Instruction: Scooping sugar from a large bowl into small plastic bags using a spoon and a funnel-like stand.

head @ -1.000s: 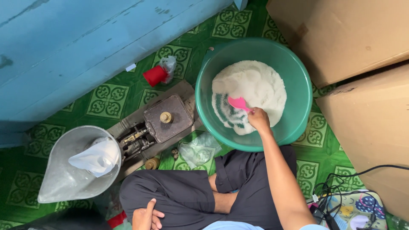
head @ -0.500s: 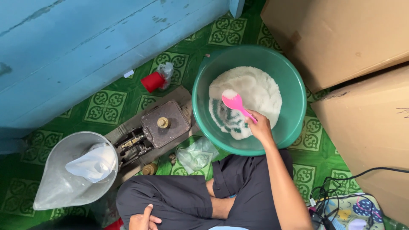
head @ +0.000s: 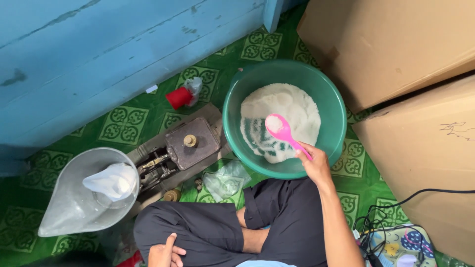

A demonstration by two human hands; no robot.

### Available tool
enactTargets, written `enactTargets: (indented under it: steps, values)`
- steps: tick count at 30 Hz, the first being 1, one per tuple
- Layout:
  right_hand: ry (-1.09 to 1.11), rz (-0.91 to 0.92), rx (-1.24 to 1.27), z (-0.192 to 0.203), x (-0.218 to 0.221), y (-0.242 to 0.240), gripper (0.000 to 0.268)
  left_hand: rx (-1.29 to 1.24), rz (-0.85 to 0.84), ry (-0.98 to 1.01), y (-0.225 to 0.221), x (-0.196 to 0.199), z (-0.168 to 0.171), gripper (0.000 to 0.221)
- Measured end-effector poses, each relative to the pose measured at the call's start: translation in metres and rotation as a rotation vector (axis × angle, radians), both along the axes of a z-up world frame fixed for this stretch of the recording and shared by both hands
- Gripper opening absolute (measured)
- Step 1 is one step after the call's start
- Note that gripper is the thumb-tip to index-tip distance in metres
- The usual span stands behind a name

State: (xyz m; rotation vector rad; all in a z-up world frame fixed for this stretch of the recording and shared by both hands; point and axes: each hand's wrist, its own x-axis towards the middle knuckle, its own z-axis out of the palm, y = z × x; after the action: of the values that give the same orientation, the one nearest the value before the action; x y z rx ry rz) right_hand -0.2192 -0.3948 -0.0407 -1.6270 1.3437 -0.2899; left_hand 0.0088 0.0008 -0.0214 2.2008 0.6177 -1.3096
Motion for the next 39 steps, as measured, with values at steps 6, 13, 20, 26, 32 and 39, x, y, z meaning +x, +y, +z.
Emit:
enactTargets:
  steps: [6,13,20,26,32,39]
  values:
    - [-0.034,0.135,-0.051,0.008,0.002,-0.004,0.040,-0.071,-0.003,0.002,0.001,-0.005,0.009,0.064]
    - [0.095,0.284,-0.250,0.100,0.052,0.039,0.035,-0.247,-0.015,-0.035,0.013,-0.010,0.011,0.060]
    - [0.191,0.385,-0.187,0.189,0.120,0.109,0.030,-0.327,-0.060,-0.019,0.018,-0.009,0.025,0.059]
    - [0.189,0.501,-0.165,0.216,0.165,0.156,0.026,-0.357,-0.115,-0.002,0.024,-0.005,0.042,0.059]
    - [0.135,0.642,-0.229,0.212,0.196,0.187,0.027,-0.386,-0.150,-0.022,0.029,-0.002,0.047,0.058]
    - [0.179,0.733,-0.398,0.201,0.213,0.204,0.025,-0.455,-0.143,-0.062,0.035,-0.005,0.042,0.056]
